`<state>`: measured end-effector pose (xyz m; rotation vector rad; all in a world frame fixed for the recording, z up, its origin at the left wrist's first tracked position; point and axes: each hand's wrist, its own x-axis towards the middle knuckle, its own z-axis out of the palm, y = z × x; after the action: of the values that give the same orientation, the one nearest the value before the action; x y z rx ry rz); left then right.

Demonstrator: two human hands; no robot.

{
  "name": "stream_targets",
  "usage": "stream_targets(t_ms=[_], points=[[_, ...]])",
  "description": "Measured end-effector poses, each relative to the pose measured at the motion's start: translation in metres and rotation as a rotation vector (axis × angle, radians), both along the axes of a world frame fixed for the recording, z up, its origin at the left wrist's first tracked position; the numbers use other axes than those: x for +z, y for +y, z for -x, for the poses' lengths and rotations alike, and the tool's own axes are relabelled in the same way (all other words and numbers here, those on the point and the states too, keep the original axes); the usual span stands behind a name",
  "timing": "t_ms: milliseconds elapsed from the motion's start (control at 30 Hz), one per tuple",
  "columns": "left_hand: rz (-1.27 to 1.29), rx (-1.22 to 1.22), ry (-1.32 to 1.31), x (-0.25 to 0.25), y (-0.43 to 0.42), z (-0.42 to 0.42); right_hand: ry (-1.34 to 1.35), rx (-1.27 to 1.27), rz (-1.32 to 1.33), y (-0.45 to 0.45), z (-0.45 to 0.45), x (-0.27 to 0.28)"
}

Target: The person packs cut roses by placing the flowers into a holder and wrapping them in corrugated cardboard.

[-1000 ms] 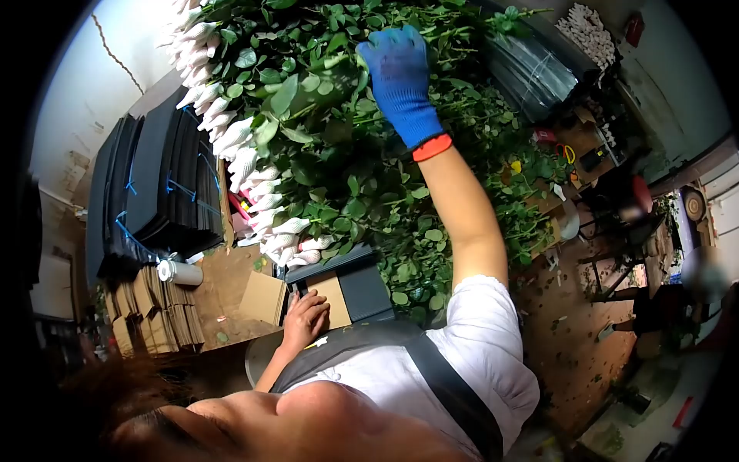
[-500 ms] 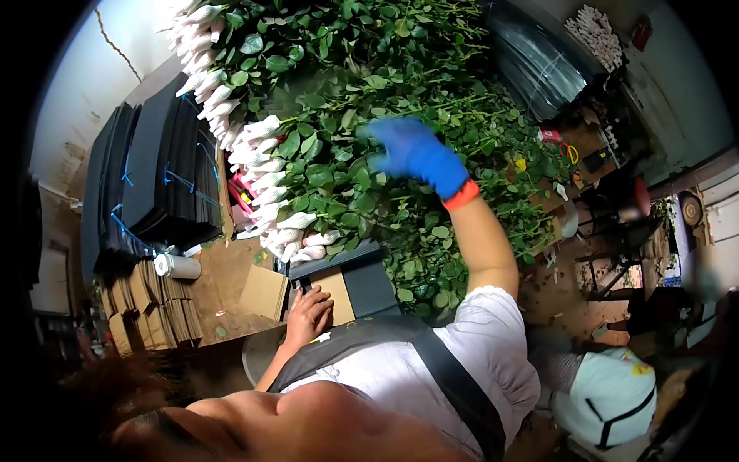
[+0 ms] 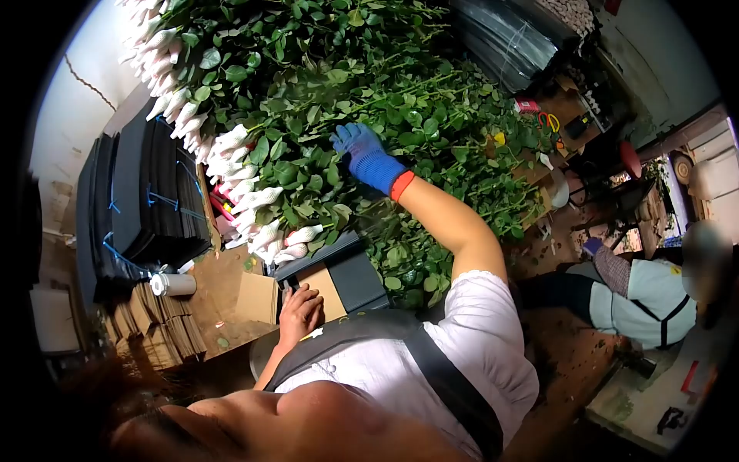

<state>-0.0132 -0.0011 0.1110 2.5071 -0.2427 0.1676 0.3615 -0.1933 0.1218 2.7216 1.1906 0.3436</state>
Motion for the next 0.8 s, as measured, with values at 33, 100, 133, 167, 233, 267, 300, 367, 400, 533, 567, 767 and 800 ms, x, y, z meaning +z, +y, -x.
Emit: stream_targets(t_ms=[33, 100, 133, 167, 233, 267, 300, 367, 400, 533, 567, 767, 800], points=[[0.003, 0.005, -0.001, -0.001, 0.000, 0.000, 0.004, -0.014, 0.020, 0.004, 0.008, 0.018], [0.016, 0.012, 0.008, 0.000, 0.000, 0.001, -0.001, -0.061, 0.042, -0.012, 0.038, 0.035], [0.028, 0.023, -0.004, -0.003, -0.001, 0.002, 0.061, -0.073, 0.029, -0.015, 0.046, 0.032], [0.029, 0.030, -0.009, -0.005, -0.001, 0.002, 0.126, -0.080, 0.020, -0.017, 0.052, 0.028], [0.032, 0.043, -0.009, -0.005, 0.000, 0.003, 0.173, -0.145, -0.060, -0.022, 0.066, 0.021], [0.031, 0.036, -0.009, -0.005, 0.001, 0.003, 0.195, -0.179, -0.101, -0.024, 0.068, 0.018], [0.035, 0.040, -0.009, -0.004, 0.001, 0.002, 0.130, -0.152, -0.092, -0.026, 0.065, 0.011], [0.043, 0.045, -0.007, -0.002, 0.000, 0.003, 0.002, -0.099, -0.077, -0.031, 0.060, -0.006], [0.041, 0.045, -0.018, -0.004, 0.000, 0.003, -0.208, -0.023, -0.113, -0.035, 0.055, -0.005], [0.015, 0.033, -0.034, -0.006, 0.000, 0.003, -0.054, 0.165, -0.316, -0.032, 0.020, 0.012], [0.010, 0.025, -0.035, -0.007, 0.000, 0.003, -0.008, 0.133, -0.149, -0.029, 0.012, 0.024], [-0.008, 0.016, -0.044, -0.007, 0.001, 0.004, -0.121, 0.058, -0.476, -0.019, -0.035, 0.132], [-0.009, 0.018, -0.033, -0.005, 0.000, 0.003, -0.172, 0.010, -0.520, -0.015, -0.050, 0.139]])
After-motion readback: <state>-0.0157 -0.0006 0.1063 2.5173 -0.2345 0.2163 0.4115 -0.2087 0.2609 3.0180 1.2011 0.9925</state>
